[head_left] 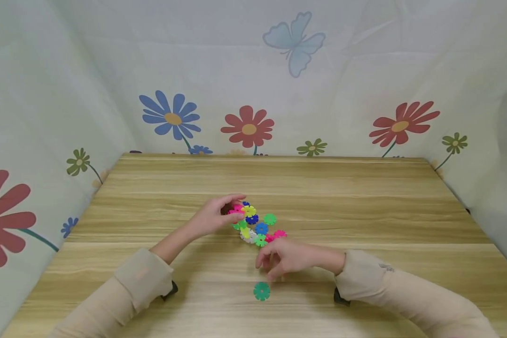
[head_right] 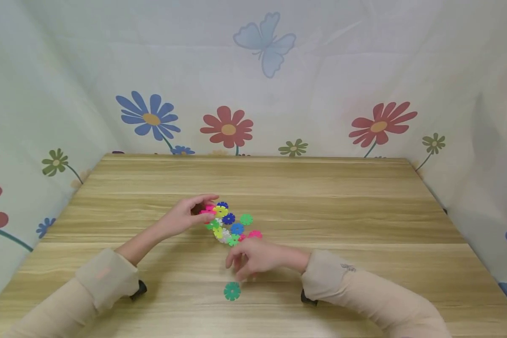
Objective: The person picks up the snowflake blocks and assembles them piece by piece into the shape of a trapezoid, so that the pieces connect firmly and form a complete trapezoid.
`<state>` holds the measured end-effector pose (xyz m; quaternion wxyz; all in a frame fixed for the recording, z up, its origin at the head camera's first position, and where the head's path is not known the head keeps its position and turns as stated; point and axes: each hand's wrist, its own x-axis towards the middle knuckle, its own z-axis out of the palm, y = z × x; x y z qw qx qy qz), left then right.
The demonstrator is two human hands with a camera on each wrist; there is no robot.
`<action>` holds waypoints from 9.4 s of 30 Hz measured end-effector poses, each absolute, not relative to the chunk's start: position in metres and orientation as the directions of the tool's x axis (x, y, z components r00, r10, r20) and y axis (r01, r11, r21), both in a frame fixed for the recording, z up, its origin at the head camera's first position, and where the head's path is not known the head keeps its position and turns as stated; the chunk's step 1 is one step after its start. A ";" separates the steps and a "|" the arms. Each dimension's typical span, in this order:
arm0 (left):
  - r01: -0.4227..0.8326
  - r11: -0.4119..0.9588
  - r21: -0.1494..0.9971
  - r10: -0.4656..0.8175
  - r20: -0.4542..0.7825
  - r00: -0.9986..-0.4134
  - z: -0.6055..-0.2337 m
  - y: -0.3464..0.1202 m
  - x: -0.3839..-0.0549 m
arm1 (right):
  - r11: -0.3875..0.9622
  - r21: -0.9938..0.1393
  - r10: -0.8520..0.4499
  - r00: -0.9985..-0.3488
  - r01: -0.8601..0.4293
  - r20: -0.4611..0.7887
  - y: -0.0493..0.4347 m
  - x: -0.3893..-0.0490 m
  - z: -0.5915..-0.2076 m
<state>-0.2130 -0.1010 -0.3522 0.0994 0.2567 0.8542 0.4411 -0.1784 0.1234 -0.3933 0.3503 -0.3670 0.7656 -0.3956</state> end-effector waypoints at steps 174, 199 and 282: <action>0.604 0.460 0.651 0.645 0.223 -0.731 -0.375 -0.122 -0.203 | 0.540 -0.839 -0.520 -0.810 -0.065 -0.272 0.109 -0.272 -0.396; 0.462 0.567 0.682 0.575 0.074 -0.815 -0.372 -0.134 -0.209 | 0.661 -0.706 -0.533 -0.821 -0.253 -0.204 0.088 -0.279 -0.412; 0.492 0.529 0.691 0.576 0.133 -0.807 -0.377 -0.125 -0.208 | 0.193 -0.977 -0.468 -0.883 -0.087 -0.014 0.115 -0.207 -0.375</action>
